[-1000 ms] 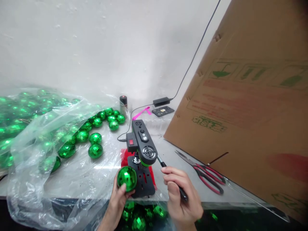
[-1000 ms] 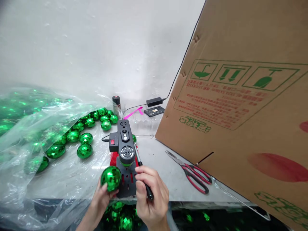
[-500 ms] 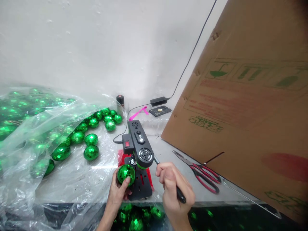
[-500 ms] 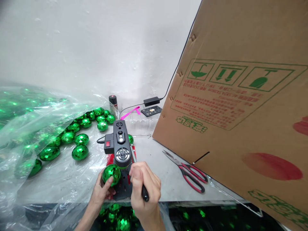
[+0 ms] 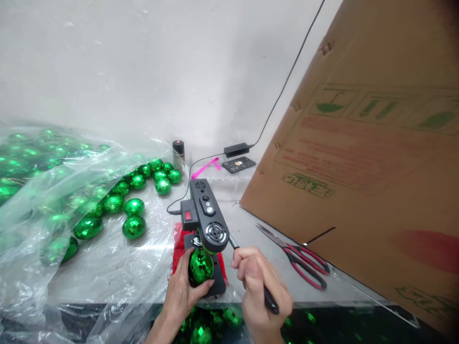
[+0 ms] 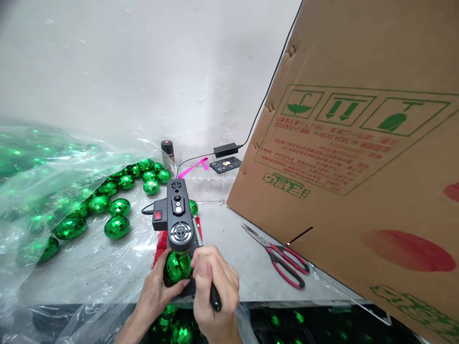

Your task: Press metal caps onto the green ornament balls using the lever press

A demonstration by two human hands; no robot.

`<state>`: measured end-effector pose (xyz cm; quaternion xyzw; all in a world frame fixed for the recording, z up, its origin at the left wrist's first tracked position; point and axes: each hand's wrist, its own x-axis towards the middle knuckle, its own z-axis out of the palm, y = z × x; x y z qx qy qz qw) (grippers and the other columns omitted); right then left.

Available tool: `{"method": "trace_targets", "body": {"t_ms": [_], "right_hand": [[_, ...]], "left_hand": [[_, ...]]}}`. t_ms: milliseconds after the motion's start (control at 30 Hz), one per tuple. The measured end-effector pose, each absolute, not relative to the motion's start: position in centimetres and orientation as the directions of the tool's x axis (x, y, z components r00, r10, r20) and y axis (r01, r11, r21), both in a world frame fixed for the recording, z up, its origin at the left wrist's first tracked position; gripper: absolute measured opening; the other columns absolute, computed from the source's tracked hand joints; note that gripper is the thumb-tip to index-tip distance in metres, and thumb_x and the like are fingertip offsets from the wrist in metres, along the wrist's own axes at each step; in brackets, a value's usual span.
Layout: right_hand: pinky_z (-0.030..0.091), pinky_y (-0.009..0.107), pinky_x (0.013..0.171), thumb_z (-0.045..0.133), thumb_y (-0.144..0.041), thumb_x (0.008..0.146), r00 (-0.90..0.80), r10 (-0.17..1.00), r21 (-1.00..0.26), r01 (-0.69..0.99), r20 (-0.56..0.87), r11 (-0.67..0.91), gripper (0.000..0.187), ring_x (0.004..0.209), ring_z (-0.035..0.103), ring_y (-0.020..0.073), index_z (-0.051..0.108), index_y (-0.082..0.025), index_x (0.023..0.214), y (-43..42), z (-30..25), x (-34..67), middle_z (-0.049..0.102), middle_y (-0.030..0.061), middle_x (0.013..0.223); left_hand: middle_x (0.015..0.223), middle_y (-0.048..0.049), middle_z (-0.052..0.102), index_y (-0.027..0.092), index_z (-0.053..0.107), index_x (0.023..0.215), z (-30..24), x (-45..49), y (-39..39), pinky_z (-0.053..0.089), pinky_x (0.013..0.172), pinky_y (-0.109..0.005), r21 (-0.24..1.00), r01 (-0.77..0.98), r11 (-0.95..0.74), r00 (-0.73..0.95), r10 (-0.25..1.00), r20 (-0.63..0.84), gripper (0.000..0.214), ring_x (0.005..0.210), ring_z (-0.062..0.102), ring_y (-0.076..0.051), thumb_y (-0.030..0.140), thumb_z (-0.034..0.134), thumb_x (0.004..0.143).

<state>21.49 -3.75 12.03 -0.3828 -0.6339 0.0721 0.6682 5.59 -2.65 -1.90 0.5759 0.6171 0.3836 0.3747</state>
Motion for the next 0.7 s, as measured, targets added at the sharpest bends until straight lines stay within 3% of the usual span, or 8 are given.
{"method": "trace_targets", "body": {"t_ms": [200, 333, 567, 700], "right_hand": [[0.034, 0.026, 0.049, 0.047, -0.006, 0.109, 0.201, 0.593, -0.621, 0.376, 0.78, 0.688, 0.032, 0.059, 0.058, 0.0112, 0.054, -0.023, 0.083, -3.8, 12.2, 21.5, 0.061, -0.0004, 0.074], [0.036, 0.027, 0.049, 0.047, -0.007, 0.109, 0.198, 0.591, -0.617, 0.379, 0.782, 0.69, 0.034, 0.06, 0.059, 0.0128, 0.056, -0.022, 0.08, -3.9, 12.3, 21.4, 0.062, 0.0005, 0.072], [0.044, 0.025, 0.054, 0.047, -0.009, 0.11, 0.219, 0.594, -0.63, 0.358, 0.774, 0.689, 0.034, 0.061, 0.062, 0.0119, 0.056, -0.022, 0.081, -3.9, 11.6, 21.5, 0.062, -0.001, 0.073], [0.041, 0.027, 0.052, 0.048, -0.009, 0.109, 0.25, 0.582, -0.632, 0.354, 0.774, 0.689, 0.037, 0.06, 0.061, 0.0139, 0.055, -0.022, 0.076, -4.0, 10.8, 21.4, 0.059, -0.0001, 0.068]], "left_hand": [[0.129, -0.0169, 0.08, 0.021, 0.069, 0.14, -1.8, 6.5, -1.4, 0.061, 0.103, -0.065, 0.82, 0.572, -0.011, -0.018, 0.999, 0.027, 0.073, 0.12, 0.077, -0.047, 0.041, 0.084, 0.071], [0.128, -0.0176, 0.08, 0.017, 0.07, 0.134, -3.7, 7.2, -0.8, 0.059, 0.11, -0.064, 0.883, 0.45, -0.133, -0.034, 0.986, 0.166, 0.076, 0.122, 0.075, -0.044, 0.041, 0.09, 0.065], [0.131, -0.0174, 0.079, 0.017, 0.066, 0.14, -5.5, 7.5, -1.0, 0.058, 0.114, -0.066, 0.936, 0.347, -0.065, -0.058, 0.994, 0.091, 0.084, 0.124, 0.075, -0.043, 0.036, 0.092, 0.062], [0.132, -0.0171, 0.079, 0.017, 0.067, 0.14, -5.4, 7.7, -1.0, 0.059, 0.113, -0.064, 0.93, 0.363, -0.06, -0.074, 0.993, 0.092, 0.083, 0.124, 0.075, -0.042, 0.036, 0.091, 0.063]]}}
